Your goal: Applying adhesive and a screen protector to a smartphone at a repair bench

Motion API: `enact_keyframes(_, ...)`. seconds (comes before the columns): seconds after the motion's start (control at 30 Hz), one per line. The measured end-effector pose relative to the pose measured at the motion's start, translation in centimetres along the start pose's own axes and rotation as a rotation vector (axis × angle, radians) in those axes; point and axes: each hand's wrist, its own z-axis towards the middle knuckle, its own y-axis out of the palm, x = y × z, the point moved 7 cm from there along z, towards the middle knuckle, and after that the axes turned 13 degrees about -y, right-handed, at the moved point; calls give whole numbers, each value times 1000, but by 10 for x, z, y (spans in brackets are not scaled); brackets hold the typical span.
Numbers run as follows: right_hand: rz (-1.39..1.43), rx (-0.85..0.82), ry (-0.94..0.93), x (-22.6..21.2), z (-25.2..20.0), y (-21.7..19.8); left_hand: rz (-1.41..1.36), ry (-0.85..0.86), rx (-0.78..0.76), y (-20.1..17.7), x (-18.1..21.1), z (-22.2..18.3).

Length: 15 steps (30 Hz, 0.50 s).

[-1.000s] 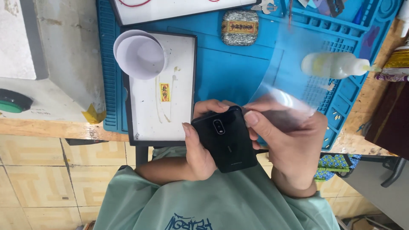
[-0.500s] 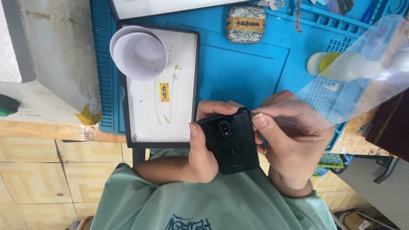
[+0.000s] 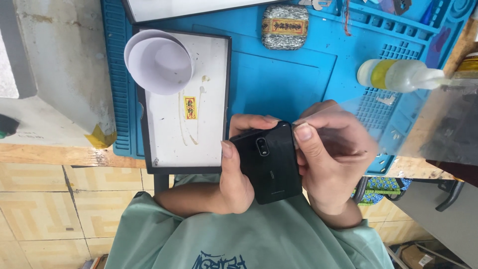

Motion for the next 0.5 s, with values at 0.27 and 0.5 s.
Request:
enact_keyframes(0.27,23,16,18,3,0,1,21,0,39,0,0,0)
enact_keyframes(0.5,16,-3,10,3,2,1,70,21,76,-3,-1,-1)
